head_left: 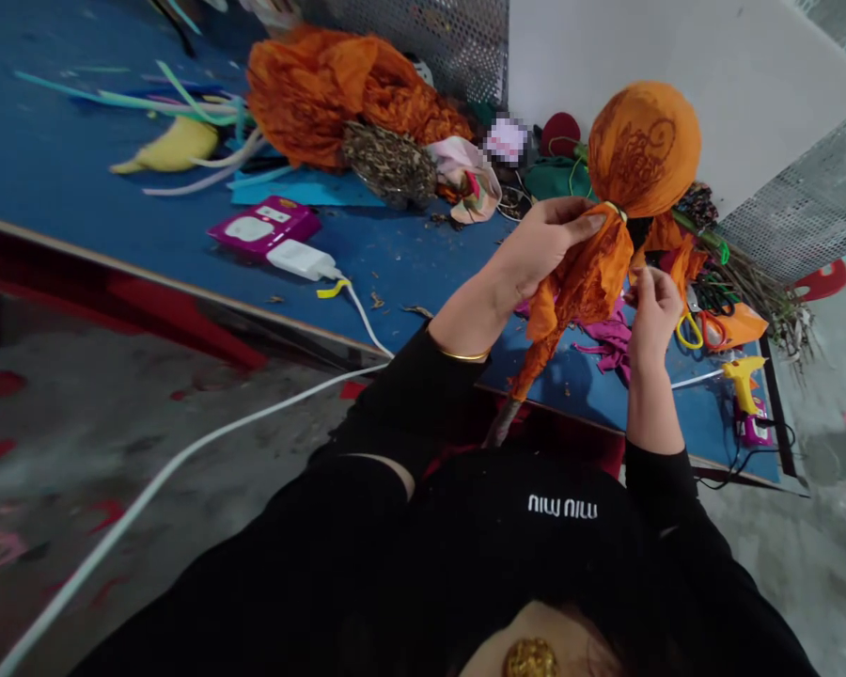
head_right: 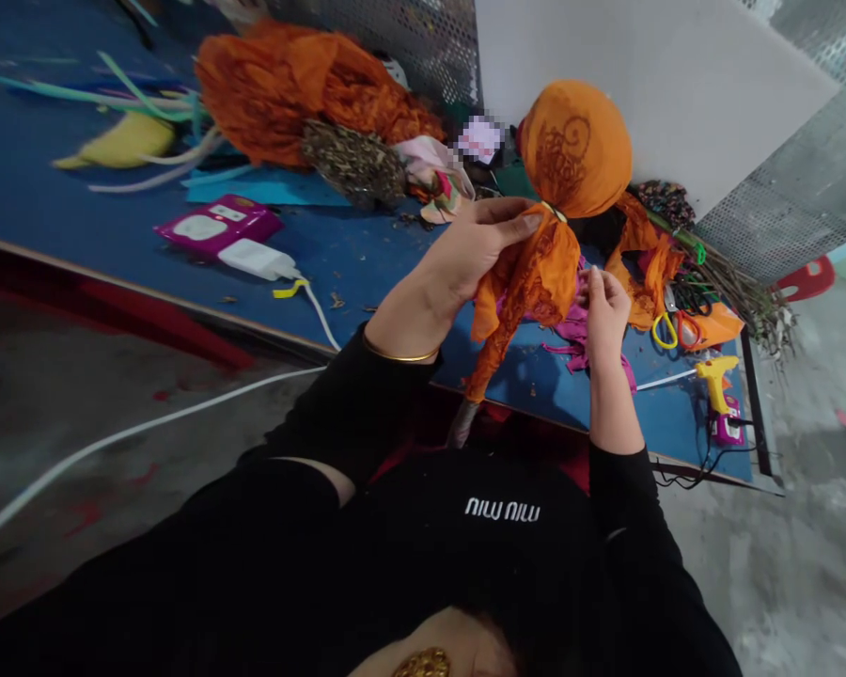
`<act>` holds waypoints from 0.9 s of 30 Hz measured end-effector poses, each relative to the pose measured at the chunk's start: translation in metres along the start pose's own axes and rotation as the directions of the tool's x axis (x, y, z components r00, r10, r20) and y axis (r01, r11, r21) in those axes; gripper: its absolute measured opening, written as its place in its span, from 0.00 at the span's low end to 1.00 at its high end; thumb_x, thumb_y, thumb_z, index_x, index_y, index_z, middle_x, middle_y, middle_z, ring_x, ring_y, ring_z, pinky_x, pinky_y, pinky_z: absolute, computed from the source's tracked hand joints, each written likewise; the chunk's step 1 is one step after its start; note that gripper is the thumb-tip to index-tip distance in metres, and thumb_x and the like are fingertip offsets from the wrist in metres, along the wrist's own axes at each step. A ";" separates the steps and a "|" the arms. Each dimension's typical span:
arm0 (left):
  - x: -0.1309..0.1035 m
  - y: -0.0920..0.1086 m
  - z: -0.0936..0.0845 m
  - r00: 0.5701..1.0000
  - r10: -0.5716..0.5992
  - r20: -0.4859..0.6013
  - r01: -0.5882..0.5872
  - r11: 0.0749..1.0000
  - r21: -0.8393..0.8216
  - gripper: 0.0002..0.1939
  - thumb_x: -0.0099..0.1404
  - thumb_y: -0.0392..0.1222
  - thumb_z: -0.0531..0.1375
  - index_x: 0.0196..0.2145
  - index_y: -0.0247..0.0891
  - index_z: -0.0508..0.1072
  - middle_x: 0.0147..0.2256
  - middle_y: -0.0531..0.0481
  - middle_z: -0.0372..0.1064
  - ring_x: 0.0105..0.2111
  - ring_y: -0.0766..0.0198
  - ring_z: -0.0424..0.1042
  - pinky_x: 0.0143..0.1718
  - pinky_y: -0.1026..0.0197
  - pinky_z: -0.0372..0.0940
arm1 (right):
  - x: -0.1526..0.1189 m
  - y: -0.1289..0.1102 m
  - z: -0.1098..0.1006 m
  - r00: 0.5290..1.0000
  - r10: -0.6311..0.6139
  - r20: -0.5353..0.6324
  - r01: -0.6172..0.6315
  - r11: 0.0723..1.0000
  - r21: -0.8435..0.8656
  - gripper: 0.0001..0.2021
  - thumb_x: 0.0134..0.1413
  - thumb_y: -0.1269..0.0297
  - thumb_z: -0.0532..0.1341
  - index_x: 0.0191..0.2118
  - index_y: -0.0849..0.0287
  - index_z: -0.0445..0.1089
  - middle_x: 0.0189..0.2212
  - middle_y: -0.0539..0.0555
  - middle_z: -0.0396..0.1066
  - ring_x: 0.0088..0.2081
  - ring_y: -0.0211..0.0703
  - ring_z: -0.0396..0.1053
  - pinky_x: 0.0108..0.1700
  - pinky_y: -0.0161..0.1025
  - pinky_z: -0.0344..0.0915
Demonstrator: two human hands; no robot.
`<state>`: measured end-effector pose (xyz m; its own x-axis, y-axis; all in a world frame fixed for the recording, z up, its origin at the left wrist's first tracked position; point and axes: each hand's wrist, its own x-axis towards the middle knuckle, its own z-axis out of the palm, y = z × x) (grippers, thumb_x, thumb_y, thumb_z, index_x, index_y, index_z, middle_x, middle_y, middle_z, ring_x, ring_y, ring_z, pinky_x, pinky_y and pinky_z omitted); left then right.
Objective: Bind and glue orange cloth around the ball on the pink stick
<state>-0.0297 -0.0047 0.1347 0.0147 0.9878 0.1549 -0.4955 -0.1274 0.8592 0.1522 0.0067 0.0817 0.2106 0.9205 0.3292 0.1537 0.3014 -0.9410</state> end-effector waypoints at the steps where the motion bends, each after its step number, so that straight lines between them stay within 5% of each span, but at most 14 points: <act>1: 0.000 0.002 0.000 1.000 0.012 -0.002 -0.012 1.000 0.017 0.03 0.69 0.34 0.67 0.36 0.35 0.77 0.33 0.51 0.76 0.42 0.58 0.80 0.50 0.54 0.73 | -0.002 -0.002 -0.001 0.992 -0.089 -0.094 0.084 0.995 -0.047 0.25 0.55 0.35 0.64 0.33 0.57 0.70 0.26 0.45 0.65 0.26 0.32 0.63 0.31 0.34 0.66; 4: 0.000 0.005 0.003 0.998 0.061 -0.022 -0.058 0.993 0.099 0.07 0.71 0.31 0.64 0.32 0.34 0.76 0.31 0.52 0.74 0.36 0.64 0.76 0.45 0.60 0.70 | -0.014 -0.021 0.002 0.885 -0.418 -0.206 0.364 0.896 -0.254 0.22 0.64 0.39 0.60 0.38 0.56 0.70 0.32 0.48 0.68 0.30 0.35 0.67 0.38 0.39 0.70; 7: 0.003 0.004 0.006 0.997 0.073 -0.033 -0.068 0.988 0.136 0.10 0.71 0.28 0.63 0.31 0.35 0.76 0.30 0.54 0.73 0.32 0.68 0.71 0.39 0.64 0.66 | -0.025 -0.046 0.013 0.832 -0.554 0.040 0.524 0.758 -0.388 0.23 0.70 0.40 0.53 0.40 0.56 0.70 0.34 0.51 0.71 0.35 0.38 0.71 0.44 0.43 0.72; 10: 0.004 0.001 0.007 0.996 0.083 -0.031 -0.079 0.990 0.119 0.12 0.71 0.26 0.61 0.30 0.35 0.76 0.29 0.55 0.72 0.32 0.70 0.70 0.38 0.65 0.63 | -0.028 -0.055 0.026 0.837 -0.516 0.183 0.533 0.691 -0.489 0.24 0.70 0.39 0.52 0.40 0.56 0.69 0.34 0.52 0.71 0.36 0.40 0.72 0.44 0.43 0.71; 14: 0.000 0.005 0.007 0.998 0.046 -0.031 -0.044 0.997 0.060 0.14 0.71 0.24 0.60 0.28 0.36 0.74 0.29 0.55 0.71 0.31 0.70 0.71 0.39 0.65 0.64 | -0.020 -0.046 0.033 0.867 -0.460 0.189 0.480 0.675 -0.560 0.24 0.71 0.38 0.50 0.40 0.55 0.66 0.33 0.51 0.70 0.37 0.41 0.71 0.42 0.41 0.70; 27: -0.001 0.002 0.004 1.000 -0.024 -0.014 0.023 0.995 -0.096 0.16 0.72 0.27 0.59 0.27 0.40 0.75 0.28 0.54 0.74 0.31 0.67 0.70 0.41 0.61 0.66 | -0.006 -0.044 0.037 0.858 -0.411 0.307 0.513 0.674 -0.532 0.23 0.75 0.41 0.44 0.38 0.54 0.61 0.31 0.49 0.64 0.37 0.42 0.69 0.43 0.42 0.68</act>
<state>-0.0272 -0.0064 0.1385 0.0144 0.9918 0.1272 -0.5765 -0.0957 0.8115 0.1085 -0.0025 0.1182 -0.1789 0.7428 0.6452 0.7249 0.5429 -0.4240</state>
